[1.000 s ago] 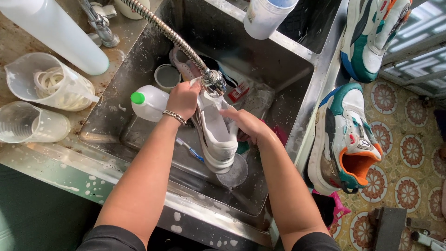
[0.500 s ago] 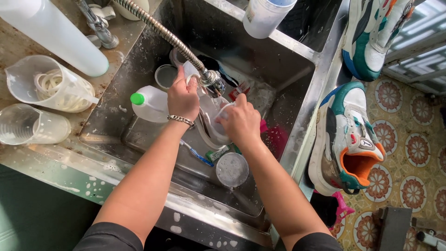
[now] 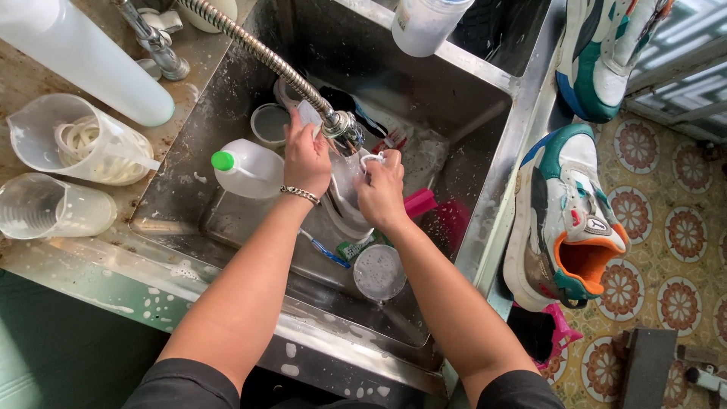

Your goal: The person washes a white sneaker in a sink using a pink brush and running water. They scrub the interior and exterior surfaces, rinse the shoe, and then clean the insole separately.

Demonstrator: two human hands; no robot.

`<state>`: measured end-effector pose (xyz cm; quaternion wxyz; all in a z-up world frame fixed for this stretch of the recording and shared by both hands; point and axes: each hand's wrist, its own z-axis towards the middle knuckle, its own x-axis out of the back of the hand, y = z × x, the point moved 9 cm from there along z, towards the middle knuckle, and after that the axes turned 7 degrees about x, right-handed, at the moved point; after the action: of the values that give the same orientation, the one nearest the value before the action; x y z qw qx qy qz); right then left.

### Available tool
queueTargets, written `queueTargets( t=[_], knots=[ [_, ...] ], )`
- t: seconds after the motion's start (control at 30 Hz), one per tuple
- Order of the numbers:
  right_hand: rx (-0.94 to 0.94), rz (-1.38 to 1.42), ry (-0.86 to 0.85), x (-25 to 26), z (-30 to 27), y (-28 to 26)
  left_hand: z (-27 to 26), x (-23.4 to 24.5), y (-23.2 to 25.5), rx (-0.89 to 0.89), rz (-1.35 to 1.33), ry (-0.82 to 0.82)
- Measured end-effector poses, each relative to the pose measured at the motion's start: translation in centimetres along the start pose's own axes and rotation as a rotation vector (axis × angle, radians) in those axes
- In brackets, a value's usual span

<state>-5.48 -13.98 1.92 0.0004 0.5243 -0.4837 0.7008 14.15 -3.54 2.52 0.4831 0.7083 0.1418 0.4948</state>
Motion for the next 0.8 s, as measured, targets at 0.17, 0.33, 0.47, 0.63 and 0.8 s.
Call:
queueTargets(
  t=[0.17, 0.33, 0.47, 0.63, 0.8],
  knots=[
    [-0.074, 0.24, 0.104, -0.4, 0.6, 3.3, -3.6, 0.0, 2.4, 0.172, -0.115, -0.179],
    [-0.34, 0.583, 0.22, -2.7, 0.6, 8.9, -5.6, -4.2, -2.0, 0.572, -0.108, -0.484],
    [-0.407, 0.43, 0.175, -1.2, 0.4, 10.0, -5.4, -3.3, -1.8, 0.531, 0.084, -0.456],
    [-0.5, 0.512, 0.281, 6.2, -4.0, 3.0, -6.5, -3.3, -2.3, 0.657, -0.063, -0.416],
    [-0.309, 0.922, 0.233, 5.1, -10.1, 1.0, -13.2, -4.2, 4.5, 0.953, -0.892, -0.714]
  ],
)
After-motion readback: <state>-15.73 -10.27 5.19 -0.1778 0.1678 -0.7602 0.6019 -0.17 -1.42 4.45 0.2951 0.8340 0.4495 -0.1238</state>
